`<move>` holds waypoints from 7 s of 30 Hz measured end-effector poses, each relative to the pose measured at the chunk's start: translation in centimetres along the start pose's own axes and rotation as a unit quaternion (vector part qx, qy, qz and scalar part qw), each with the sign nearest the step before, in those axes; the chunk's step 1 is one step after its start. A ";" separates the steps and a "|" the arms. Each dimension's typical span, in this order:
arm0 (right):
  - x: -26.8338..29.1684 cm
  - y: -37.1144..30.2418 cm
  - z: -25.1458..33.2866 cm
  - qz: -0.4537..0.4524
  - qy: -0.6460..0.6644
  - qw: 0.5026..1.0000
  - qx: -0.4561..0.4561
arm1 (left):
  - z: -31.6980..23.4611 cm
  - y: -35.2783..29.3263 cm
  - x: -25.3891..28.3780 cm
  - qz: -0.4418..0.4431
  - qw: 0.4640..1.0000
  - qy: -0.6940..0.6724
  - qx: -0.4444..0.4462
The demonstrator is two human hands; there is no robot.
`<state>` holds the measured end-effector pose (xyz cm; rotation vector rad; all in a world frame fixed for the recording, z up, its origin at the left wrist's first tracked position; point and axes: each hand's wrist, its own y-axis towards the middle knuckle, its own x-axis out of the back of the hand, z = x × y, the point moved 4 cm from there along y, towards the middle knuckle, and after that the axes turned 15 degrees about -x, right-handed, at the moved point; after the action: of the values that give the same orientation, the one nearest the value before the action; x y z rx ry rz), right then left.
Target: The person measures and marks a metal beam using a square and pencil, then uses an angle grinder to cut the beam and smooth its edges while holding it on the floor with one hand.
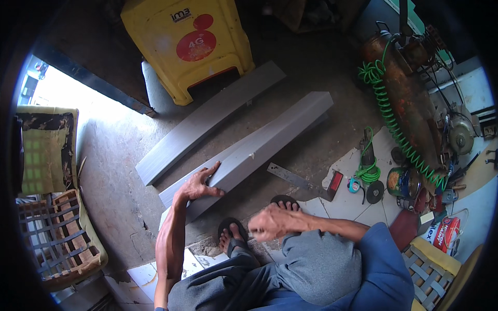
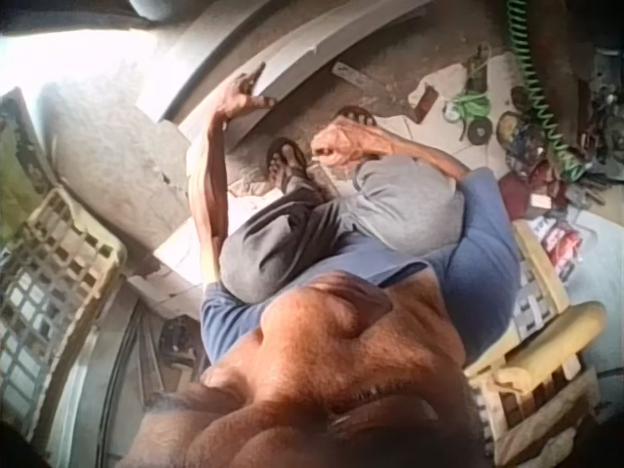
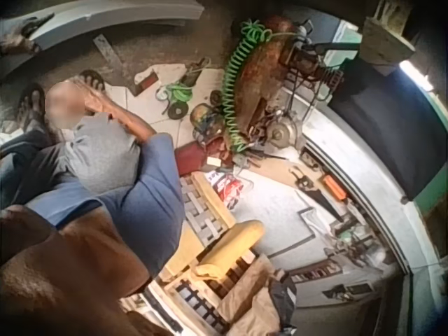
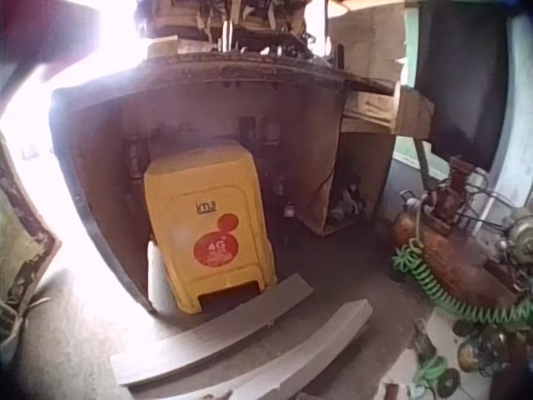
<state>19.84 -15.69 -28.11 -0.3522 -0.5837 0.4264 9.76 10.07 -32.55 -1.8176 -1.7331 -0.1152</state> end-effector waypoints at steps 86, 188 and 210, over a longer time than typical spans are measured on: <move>-6.6 1.3 -11.6 -0.085 0.259 0.929 -0.249 | -0.9 -3.2 -21.4 -0.190 0.970 0.069 -0.133; 0.7 7.7 -9.0 -0.287 0.465 0.799 -0.252 | -2.2 0.6 -3.3 -0.125 0.914 0.363 -0.133; 4.8 3.7 -7.1 -0.411 0.223 0.835 -0.289 | -2.4 1.4 -2.9 -0.117 0.908 0.368 -0.165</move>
<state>26.58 -11.64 -33.07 -0.7095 -0.3397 -0.6800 11.50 6.40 -32.45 -1.4707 -1.4022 -1.1027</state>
